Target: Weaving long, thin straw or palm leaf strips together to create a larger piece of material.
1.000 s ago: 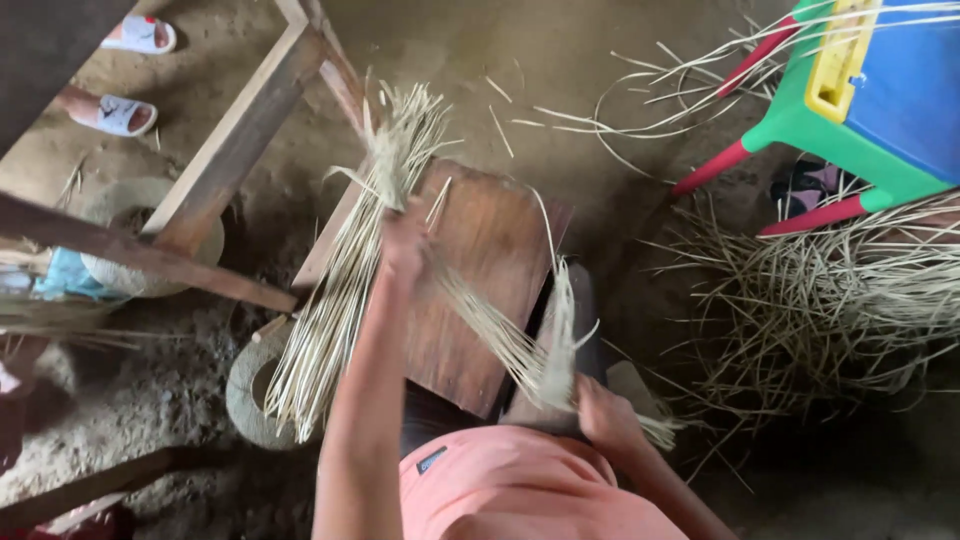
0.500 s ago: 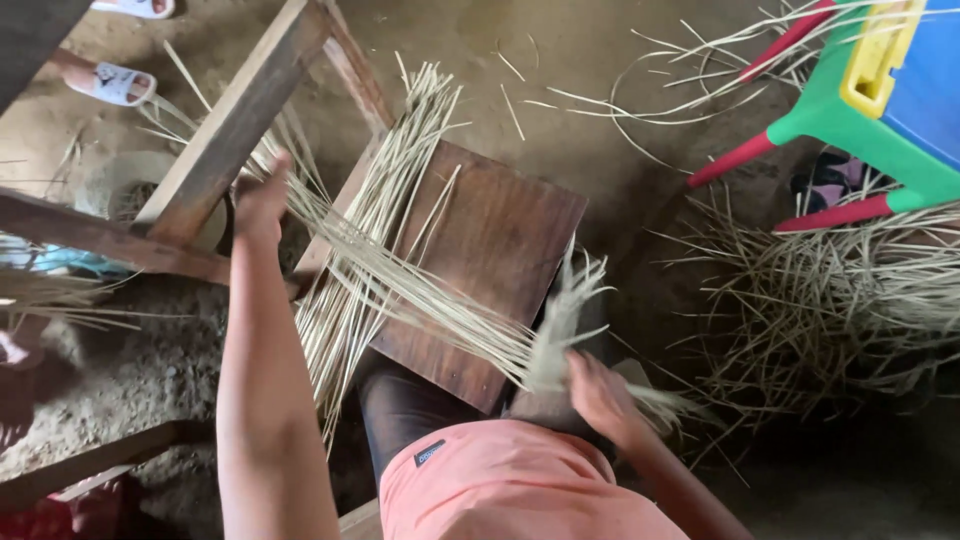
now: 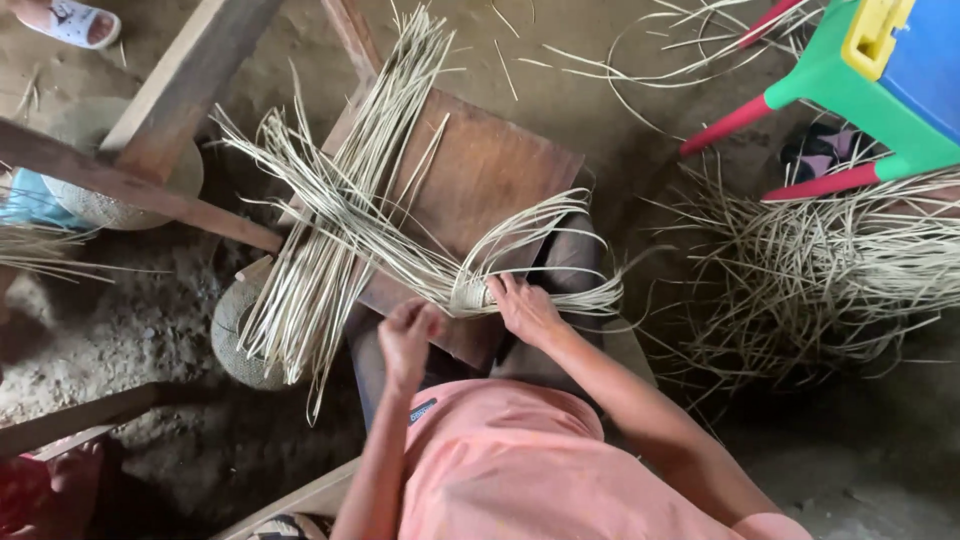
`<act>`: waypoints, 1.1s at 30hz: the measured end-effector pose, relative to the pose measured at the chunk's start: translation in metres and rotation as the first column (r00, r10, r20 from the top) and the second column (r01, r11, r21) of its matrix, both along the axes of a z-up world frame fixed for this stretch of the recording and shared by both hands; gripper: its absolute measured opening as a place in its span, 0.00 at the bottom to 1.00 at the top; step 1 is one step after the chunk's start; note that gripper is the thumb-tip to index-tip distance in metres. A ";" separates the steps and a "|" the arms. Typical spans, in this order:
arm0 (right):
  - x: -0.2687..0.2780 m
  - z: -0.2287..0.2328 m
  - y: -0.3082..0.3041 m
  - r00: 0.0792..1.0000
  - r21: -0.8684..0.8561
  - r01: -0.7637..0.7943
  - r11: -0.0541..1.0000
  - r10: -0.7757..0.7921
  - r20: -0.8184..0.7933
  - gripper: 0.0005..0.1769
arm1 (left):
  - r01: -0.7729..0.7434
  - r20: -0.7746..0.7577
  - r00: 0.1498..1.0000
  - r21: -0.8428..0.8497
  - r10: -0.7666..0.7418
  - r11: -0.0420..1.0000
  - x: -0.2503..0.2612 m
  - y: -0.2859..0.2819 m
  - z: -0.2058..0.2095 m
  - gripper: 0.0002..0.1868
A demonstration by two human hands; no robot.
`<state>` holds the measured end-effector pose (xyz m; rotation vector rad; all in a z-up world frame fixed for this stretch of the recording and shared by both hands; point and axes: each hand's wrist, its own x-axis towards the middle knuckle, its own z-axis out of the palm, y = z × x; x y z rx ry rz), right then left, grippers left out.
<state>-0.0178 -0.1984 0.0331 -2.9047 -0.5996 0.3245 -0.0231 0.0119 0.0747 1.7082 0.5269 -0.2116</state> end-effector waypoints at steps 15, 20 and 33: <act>-0.003 0.015 0.015 0.988 -0.010 0.117 0.993 -0.117 -0.096 0.21 | 0.134 -0.288 0.947 -0.041 -0.141 0.990 -0.011 -0.010 -0.005 0.20; -0.005 0.016 0.016 0.993 -0.008 0.092 0.996 -0.093 -0.073 0.21 | 0.384 -0.138 0.923 0.333 -0.359 0.861 0.003 -0.015 -0.061 0.15; -0.125 0.067 -0.105 0.909 -0.005 0.381 0.925 -0.376 -0.181 0.17 | -0.457 -0.364 0.880 -0.476 0.305 0.751 0.013 -0.002 -0.050 0.07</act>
